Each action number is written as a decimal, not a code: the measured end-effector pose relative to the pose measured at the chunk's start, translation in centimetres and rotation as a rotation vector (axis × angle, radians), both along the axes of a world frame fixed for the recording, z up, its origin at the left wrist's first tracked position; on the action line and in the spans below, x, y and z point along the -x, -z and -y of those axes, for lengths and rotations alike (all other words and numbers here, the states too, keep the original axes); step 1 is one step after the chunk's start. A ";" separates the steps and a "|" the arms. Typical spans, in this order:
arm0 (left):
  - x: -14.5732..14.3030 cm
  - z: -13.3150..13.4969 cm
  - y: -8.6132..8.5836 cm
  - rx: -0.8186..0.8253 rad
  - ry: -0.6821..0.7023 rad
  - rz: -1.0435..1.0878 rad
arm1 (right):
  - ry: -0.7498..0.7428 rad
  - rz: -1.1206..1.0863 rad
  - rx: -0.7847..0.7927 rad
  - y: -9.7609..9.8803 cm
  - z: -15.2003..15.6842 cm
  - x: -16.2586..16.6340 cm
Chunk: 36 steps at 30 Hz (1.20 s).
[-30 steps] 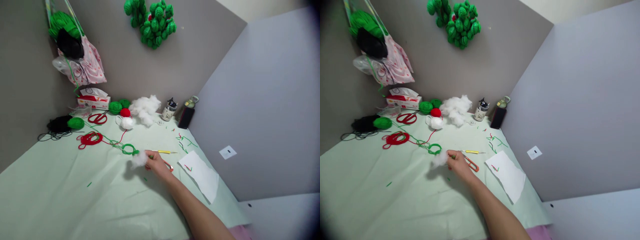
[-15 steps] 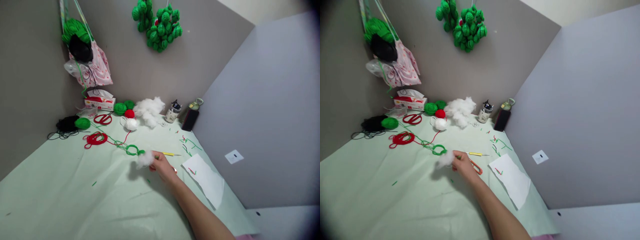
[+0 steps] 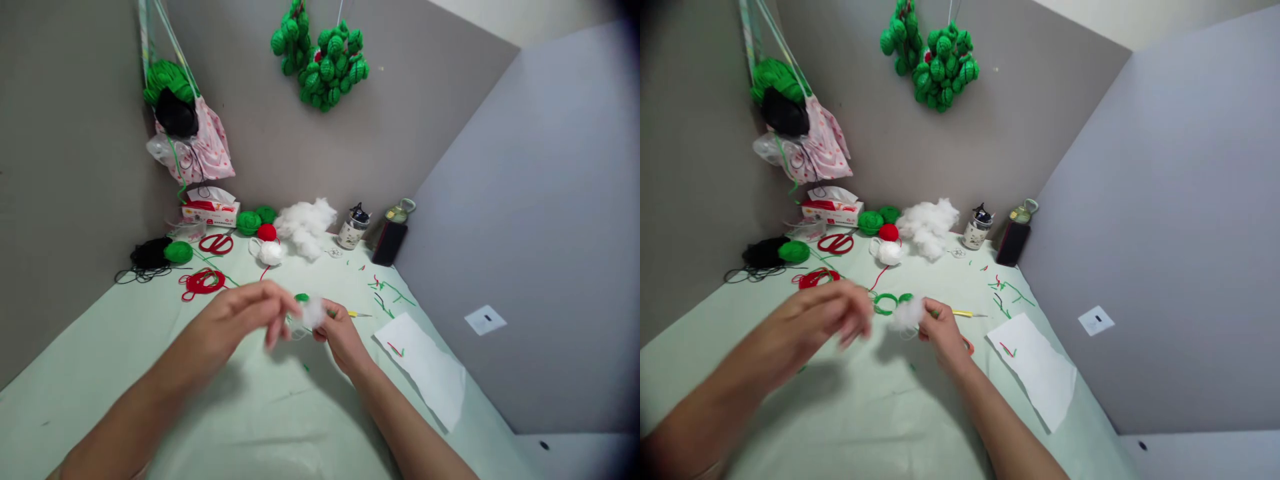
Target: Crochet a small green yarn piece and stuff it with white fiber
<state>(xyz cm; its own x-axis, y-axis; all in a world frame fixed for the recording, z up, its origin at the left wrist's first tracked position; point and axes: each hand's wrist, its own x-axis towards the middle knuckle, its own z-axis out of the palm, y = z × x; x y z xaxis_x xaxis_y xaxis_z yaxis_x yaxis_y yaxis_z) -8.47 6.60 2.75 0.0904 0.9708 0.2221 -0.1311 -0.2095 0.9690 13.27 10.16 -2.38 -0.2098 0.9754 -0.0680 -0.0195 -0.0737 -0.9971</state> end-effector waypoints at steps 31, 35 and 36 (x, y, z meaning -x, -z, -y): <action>-5.0 -2.6 6.7 0.165 0.055 -0.037 | -0.037 0.498 -0.311 -1.0 2.5 0.9; -5.5 -2.6 7.3 0.223 -0.028 0.007 | -0.054 0.674 -0.414 -0.9 3.1 1.5; -5.6 -2.6 7.5 0.247 -0.034 0.021 | -0.053 0.674 -0.410 -0.8 3.0 1.6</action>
